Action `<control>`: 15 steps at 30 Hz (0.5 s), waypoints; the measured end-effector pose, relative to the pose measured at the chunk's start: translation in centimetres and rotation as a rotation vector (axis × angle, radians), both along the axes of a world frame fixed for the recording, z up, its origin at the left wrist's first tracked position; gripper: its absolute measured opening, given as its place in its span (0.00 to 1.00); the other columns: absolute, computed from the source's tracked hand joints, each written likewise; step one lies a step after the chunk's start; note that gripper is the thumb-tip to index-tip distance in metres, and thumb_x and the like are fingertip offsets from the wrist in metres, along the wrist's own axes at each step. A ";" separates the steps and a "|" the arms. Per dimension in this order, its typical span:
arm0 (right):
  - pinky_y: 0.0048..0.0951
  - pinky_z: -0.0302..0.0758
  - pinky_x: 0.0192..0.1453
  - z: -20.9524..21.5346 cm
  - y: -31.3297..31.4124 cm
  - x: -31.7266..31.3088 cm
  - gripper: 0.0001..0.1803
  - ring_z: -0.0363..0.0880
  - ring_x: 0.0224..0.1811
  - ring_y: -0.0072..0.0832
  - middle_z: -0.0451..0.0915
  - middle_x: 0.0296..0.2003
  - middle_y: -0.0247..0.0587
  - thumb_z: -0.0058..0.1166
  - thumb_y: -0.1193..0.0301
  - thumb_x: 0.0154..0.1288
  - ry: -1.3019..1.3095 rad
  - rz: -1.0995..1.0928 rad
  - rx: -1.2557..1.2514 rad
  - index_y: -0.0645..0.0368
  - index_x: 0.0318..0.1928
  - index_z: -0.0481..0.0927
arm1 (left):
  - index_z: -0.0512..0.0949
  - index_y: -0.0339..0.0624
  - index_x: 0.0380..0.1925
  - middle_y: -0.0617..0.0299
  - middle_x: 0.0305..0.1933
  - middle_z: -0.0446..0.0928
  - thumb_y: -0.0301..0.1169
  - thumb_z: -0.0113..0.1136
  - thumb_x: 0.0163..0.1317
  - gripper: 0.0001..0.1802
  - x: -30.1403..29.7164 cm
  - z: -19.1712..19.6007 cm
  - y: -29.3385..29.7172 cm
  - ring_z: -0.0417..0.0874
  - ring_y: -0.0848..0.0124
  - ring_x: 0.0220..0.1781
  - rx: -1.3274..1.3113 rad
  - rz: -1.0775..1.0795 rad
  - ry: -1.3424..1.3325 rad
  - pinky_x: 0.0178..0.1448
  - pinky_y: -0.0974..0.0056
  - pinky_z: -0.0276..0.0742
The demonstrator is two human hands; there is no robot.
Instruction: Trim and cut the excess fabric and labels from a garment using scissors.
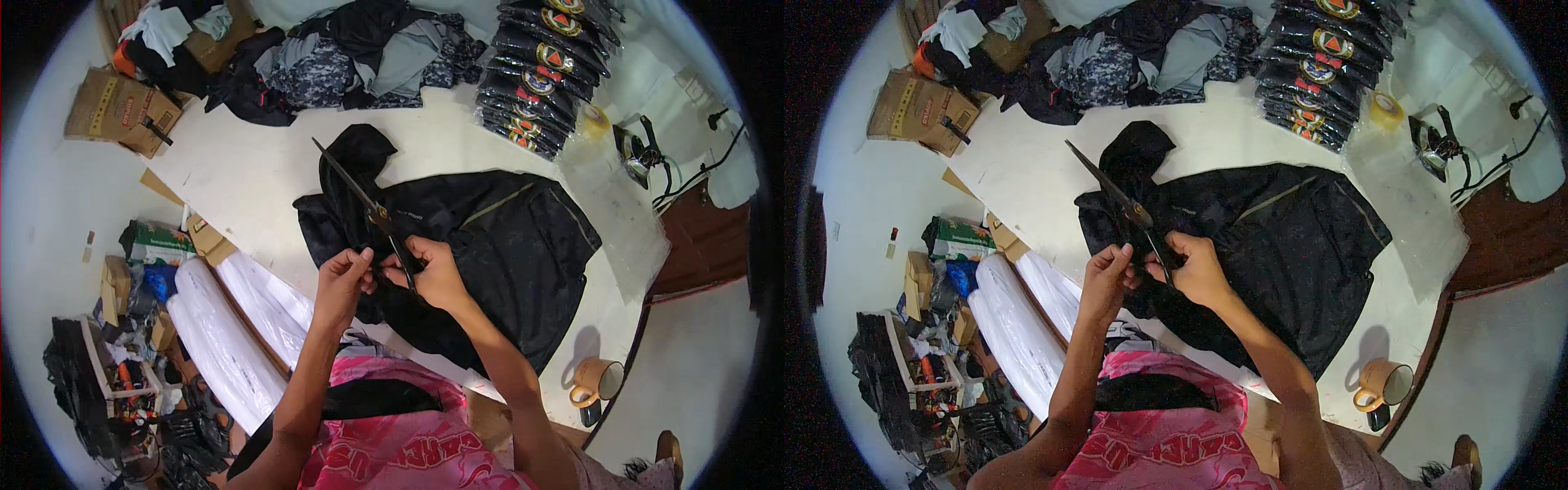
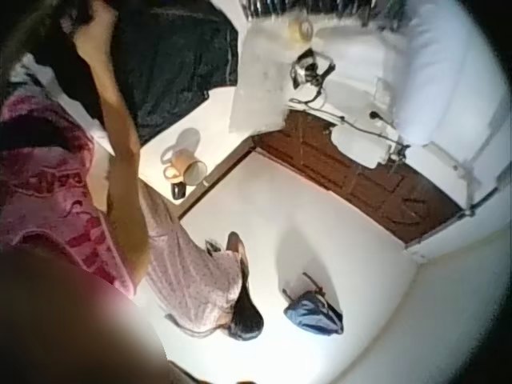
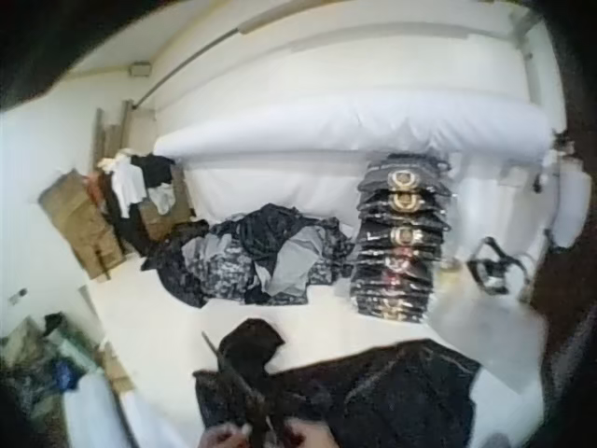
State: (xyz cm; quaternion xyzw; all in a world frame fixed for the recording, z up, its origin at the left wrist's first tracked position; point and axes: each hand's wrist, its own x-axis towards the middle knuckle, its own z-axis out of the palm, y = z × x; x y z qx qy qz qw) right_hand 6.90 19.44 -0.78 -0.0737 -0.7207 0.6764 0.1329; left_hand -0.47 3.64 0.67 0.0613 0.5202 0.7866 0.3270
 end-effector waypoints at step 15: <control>0.16 0.71 0.33 -0.4 0.0 0.0 0.07 0.76 0.28 0.13 0.83 0.29 0.35 0.66 0.79 0.54 0.147 -0.091 -0.354 0.62 0.31 0.78 | 0.75 0.41 0.44 0.63 0.43 0.80 0.31 0.46 0.71 0.09 1.1 -2.2 -1.2 0.81 0.72 0.45 0.093 0.078 -0.158 0.54 0.62 0.77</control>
